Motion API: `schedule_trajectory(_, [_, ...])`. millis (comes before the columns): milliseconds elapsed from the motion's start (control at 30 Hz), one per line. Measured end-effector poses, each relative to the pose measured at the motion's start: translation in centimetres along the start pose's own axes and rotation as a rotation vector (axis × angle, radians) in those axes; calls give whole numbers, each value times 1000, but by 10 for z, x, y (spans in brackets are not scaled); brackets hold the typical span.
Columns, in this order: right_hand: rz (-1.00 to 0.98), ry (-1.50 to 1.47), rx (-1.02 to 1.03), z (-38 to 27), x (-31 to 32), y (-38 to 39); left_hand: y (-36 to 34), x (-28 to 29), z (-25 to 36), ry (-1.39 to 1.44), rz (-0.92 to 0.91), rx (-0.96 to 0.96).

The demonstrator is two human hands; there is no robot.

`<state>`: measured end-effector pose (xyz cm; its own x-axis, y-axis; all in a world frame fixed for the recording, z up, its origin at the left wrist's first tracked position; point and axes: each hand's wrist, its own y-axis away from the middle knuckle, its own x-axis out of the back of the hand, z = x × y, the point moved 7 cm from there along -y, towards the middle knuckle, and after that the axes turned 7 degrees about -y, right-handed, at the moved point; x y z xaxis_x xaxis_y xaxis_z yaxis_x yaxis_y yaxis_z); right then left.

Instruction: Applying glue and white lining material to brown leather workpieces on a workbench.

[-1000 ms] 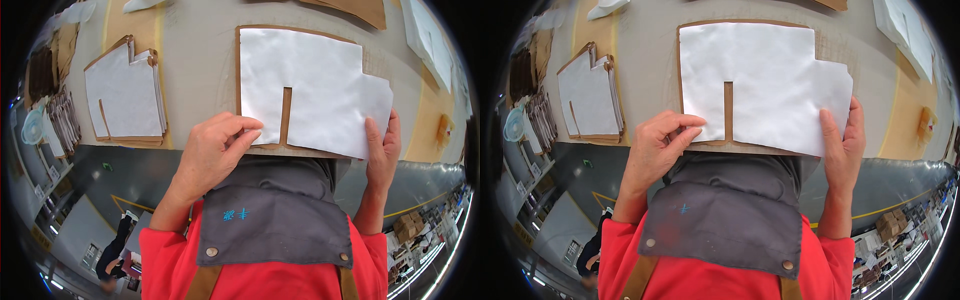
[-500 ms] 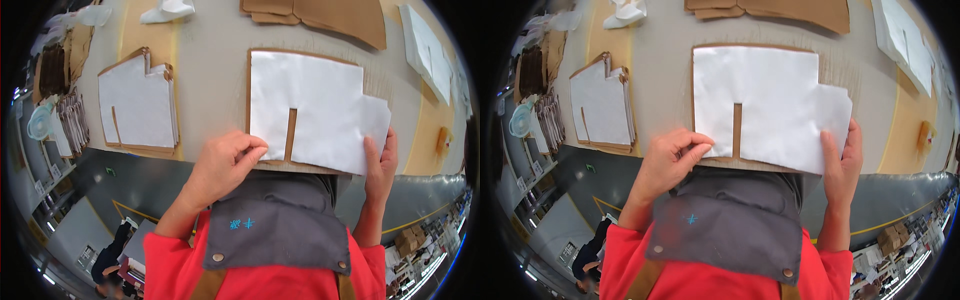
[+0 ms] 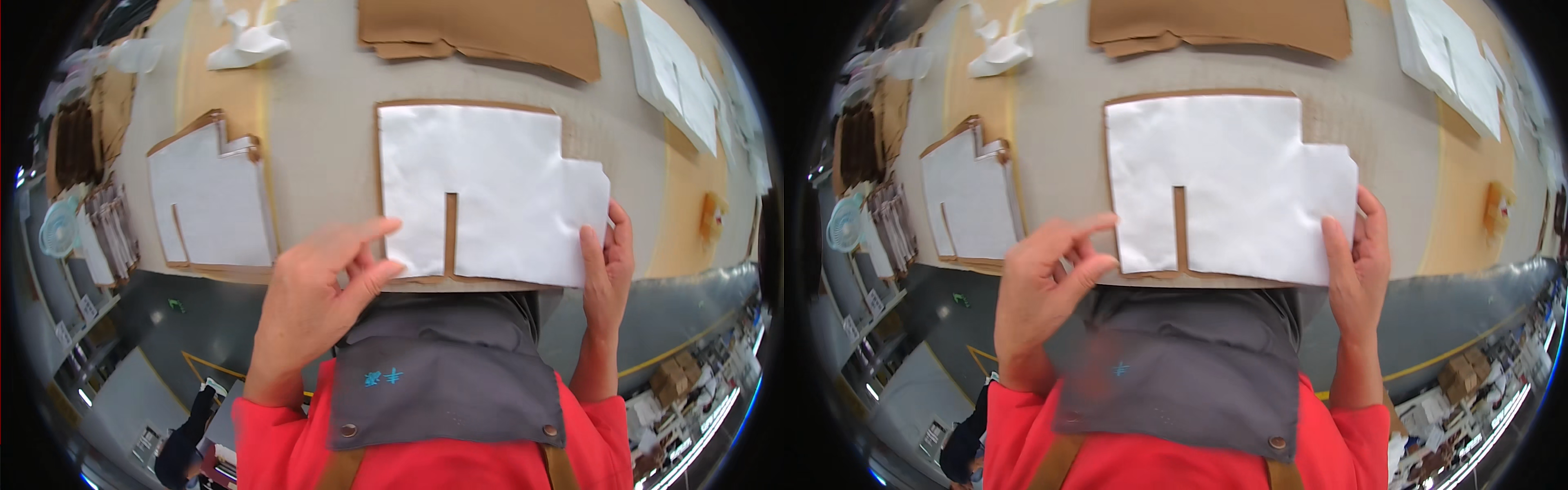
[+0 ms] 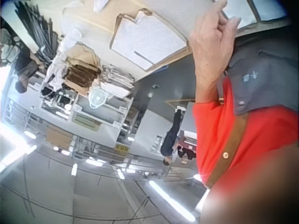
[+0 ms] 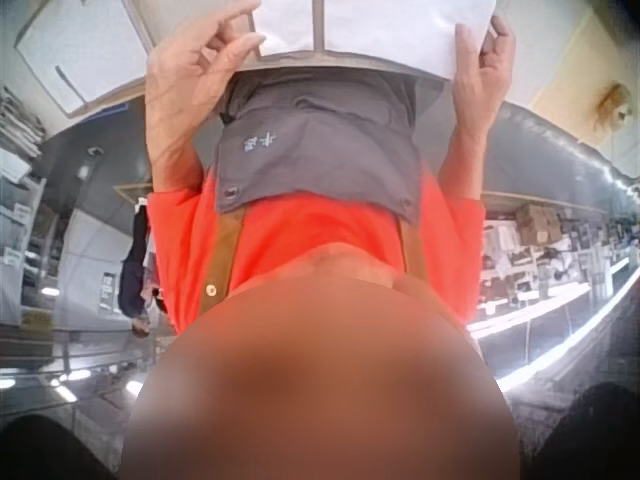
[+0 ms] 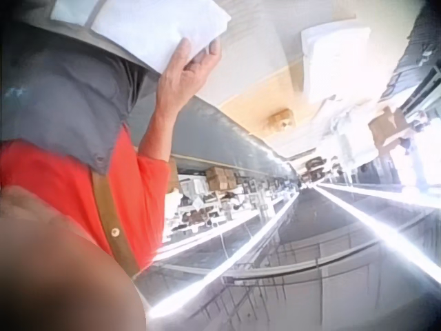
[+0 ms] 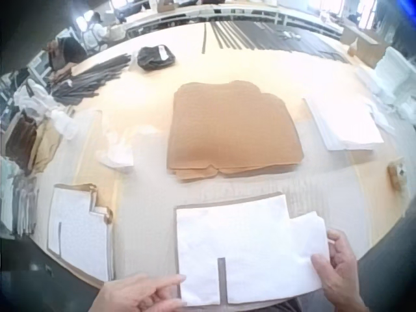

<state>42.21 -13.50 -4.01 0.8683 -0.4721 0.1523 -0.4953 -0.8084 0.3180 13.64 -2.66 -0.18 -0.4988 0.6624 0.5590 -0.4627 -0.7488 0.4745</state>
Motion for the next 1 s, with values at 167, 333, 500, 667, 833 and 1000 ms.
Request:
schedule_trajectory(167, [13,184,-14,-1,6,4,-31,-12,45,-209,297,-521])
schedule_trajectory(333, [76,304,85,-3,5,9,-68,-70,74,-232,264,-774])
schedule_trajectory(500, [78,354,93,1,8,10,-78,-105,93,-357,248,-1046])
schedule_trajectory(667, [49,373,57,4,6,7,-80,-117,96,-358,162,-1085])
schedule_trajectory(833, [36,397,59,4,6,6,-81,-122,93,-366,122,-1070])
schedule_trajectory(1000, [46,520,73,6,5,4,-89,-128,85,-319,85,-1055])
